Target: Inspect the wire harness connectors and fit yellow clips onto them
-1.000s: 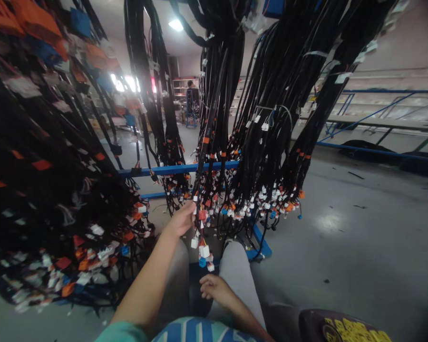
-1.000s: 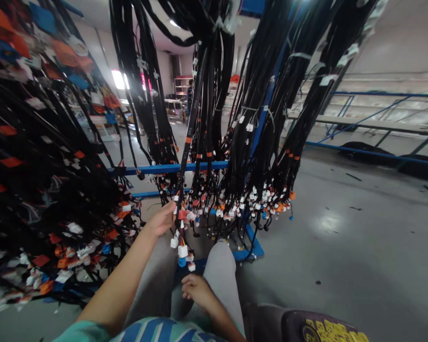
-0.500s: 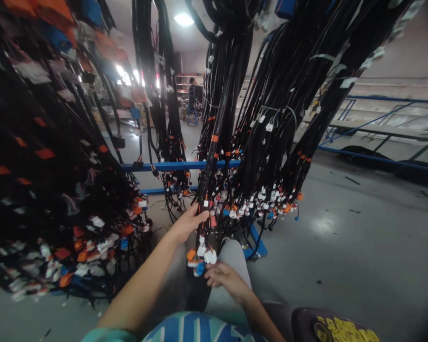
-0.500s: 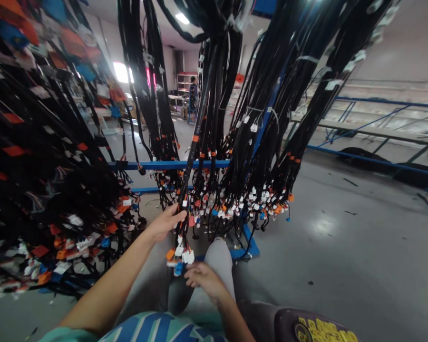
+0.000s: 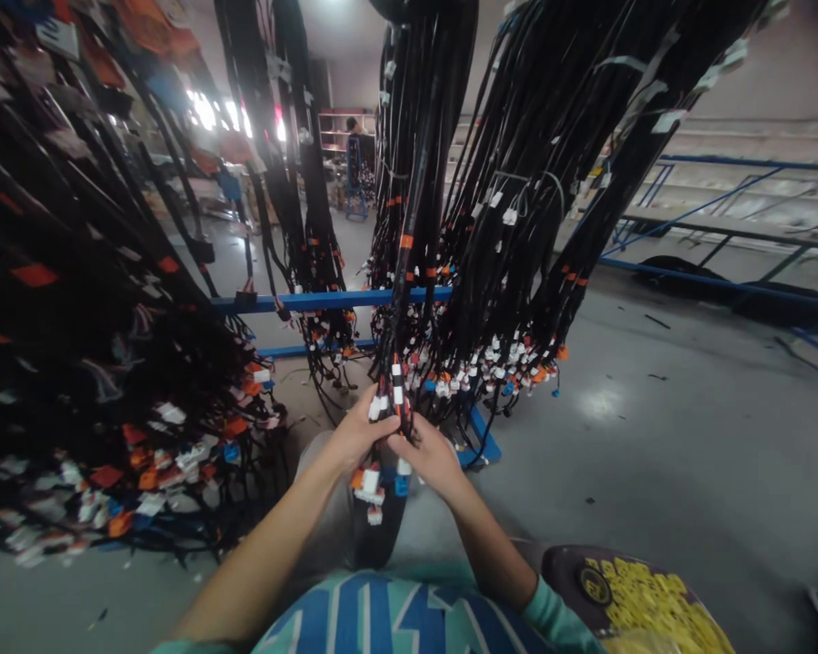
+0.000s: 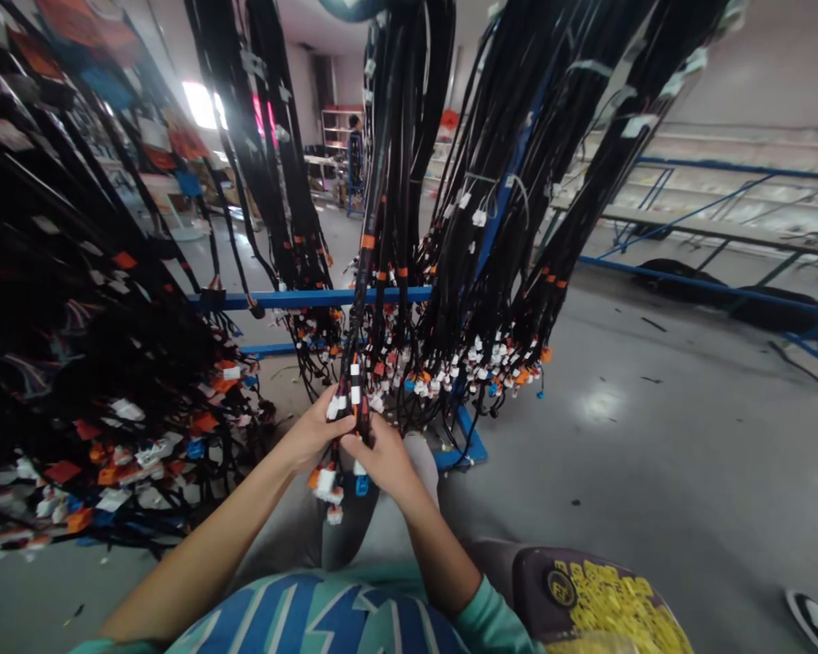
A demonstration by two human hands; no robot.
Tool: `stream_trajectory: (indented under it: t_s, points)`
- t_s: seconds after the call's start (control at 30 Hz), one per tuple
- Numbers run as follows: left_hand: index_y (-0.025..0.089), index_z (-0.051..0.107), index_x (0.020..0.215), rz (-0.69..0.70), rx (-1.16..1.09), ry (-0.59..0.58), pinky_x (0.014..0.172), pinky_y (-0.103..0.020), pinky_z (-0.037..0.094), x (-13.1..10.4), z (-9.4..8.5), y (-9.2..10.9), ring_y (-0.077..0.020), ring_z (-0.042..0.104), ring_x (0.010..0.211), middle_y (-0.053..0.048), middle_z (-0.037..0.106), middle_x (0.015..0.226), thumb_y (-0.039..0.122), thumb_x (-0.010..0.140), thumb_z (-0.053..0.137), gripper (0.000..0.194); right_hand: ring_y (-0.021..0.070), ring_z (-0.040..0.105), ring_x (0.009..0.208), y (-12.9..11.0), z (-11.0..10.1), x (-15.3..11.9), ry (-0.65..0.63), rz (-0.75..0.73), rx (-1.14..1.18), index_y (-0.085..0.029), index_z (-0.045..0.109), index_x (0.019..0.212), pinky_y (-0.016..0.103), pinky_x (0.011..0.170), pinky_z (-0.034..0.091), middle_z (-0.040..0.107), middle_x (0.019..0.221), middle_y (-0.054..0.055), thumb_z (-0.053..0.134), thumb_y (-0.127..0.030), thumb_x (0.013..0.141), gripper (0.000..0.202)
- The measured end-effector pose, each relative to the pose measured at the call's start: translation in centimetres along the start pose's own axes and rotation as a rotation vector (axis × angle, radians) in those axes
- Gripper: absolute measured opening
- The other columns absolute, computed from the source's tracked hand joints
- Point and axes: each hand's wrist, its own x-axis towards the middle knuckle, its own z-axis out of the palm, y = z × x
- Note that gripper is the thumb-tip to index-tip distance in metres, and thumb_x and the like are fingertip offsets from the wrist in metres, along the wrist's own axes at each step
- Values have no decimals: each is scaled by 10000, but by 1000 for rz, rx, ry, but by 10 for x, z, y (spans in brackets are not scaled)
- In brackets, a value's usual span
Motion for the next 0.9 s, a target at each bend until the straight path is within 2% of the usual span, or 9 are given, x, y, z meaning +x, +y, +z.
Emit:
stream_trajectory:
  t_s: [0.1,0.2,0.33,0.47,0.57,0.67,0.77,0.9]
  points:
    - [161,577,966,-48,25,48,508,-167,371,0,2,3,-66,491,534,31,599,694,163,557,784,459,197,570,861,0,9,3,47,6,7,-174,607,903,336,828,419,656,899,33,634,-325,674,275]
    - [162,551,910,-175,-82,-30,427,-180,345,1,-1,8,-59,444,430,36,554,604,226,626,741,347,148,563,676,1,9,3,3,137,284,-159,588,821,289,683,457,623,720,10,640,-394,675,282]
    - [172,533,976,-277,-260,-138,506,-217,449,3,-11,13,-121,569,545,-26,605,698,198,699,672,311,121,554,577,-1,1,2,-137,335,647,-153,560,890,253,534,468,603,722,19,669,-449,654,394]
    - [202,482,1136,-323,-363,-208,622,-319,519,6,-21,11,-182,635,667,-76,641,838,156,769,570,380,117,551,595,-5,-4,3,-168,395,810,-160,547,936,274,575,497,588,746,16,607,-414,737,329]
    - [209,496,1119,-360,-447,-239,683,-361,529,6,-26,8,-199,658,717,-74,657,846,147,803,511,323,106,527,599,-7,-4,4,-223,443,916,-165,542,941,281,623,505,571,752,10,514,-436,804,305]
    - [170,541,1040,-429,-513,-258,711,-375,528,7,-27,7,-215,666,736,-85,668,804,219,843,472,215,90,518,596,-7,-4,4,-208,430,961,-176,534,931,267,636,504,561,771,-1,530,-364,807,225]
    - [149,543,1035,-454,-538,-228,709,-397,529,8,-26,7,-232,668,739,-99,668,781,269,872,416,238,84,523,581,-6,-5,3,-160,405,957,-180,534,930,253,606,501,564,771,-7,585,-316,770,216]
    - [209,480,1145,-412,-511,-155,678,-415,541,8,-21,8,-210,666,715,-76,670,831,171,860,423,293,69,530,546,-6,-7,-1,-114,382,870,-166,551,920,194,541,479,573,707,-20,662,-284,705,269]
